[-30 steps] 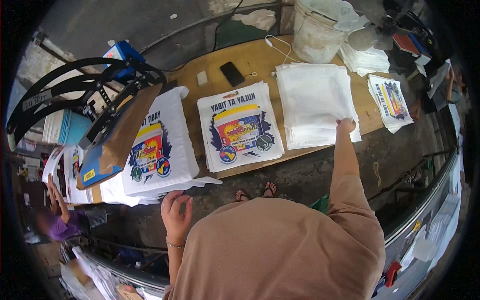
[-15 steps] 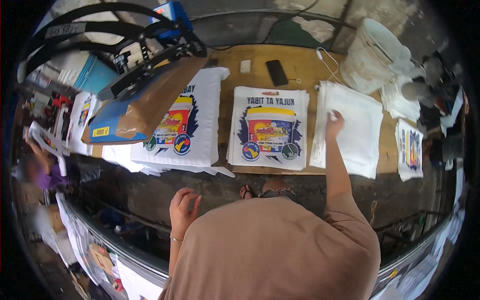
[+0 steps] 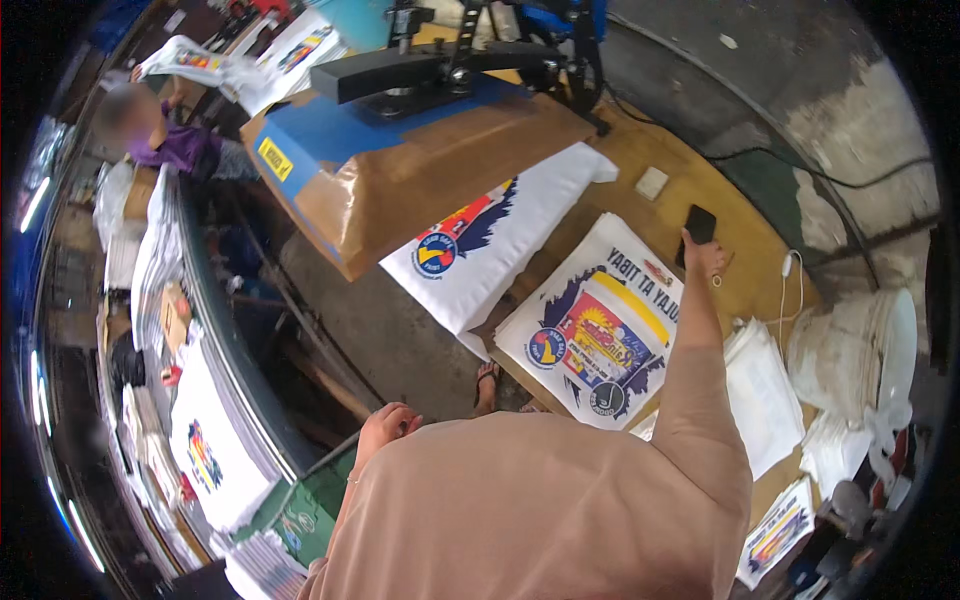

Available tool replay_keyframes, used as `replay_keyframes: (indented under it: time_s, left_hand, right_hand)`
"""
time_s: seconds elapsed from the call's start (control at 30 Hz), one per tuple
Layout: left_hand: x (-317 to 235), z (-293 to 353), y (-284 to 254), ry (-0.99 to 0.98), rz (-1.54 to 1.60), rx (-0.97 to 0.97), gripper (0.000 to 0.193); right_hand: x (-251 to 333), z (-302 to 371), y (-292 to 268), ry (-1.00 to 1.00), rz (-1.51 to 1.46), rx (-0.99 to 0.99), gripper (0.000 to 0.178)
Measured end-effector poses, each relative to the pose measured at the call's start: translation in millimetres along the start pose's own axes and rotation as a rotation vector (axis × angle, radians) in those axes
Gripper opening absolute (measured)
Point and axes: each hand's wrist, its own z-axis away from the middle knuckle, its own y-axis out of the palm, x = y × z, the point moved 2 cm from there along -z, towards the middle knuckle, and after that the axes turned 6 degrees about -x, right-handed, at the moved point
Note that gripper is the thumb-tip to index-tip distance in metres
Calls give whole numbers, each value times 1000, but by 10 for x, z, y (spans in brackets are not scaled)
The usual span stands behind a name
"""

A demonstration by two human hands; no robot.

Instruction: The recorder uses a heat press to apply printed designs to white t-shirts and then folds the finished shirts.

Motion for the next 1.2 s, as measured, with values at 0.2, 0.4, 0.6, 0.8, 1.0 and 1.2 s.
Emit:
replay_keyframes:
  time_s: [0.2, 0.4, 0.6, 0.8, 1.0, 1.2]
  left_hand:
    - [-18, 103, 6, -86, 78, 49, 14]
    - [106, 13, 32, -98, 120, 25, 12]
    - [1200, -719, -155, -219, 435, -191, 11]
    - [2580, -2712, -361, -281, 802, -288, 44]
    - [3077, -3811, 98, -502, 1162, 34, 75]
    - [3205, -3619, -102, -396, 1304, 427, 50]
  right_hand:
    - [77, 28, -24, 121, -53, -23, 91]
    - [159, 5, -109, 186, 53, 21, 92]
    - [267, 1121, -181, -181, -777, -184, 71]
    - [411, 3866, -364, -109, -1369, 837, 63]
    - [843, 5165, -313, 229, -1346, 1047, 76]
    - [553, 5277, -900, 274, -1506, 872, 42]
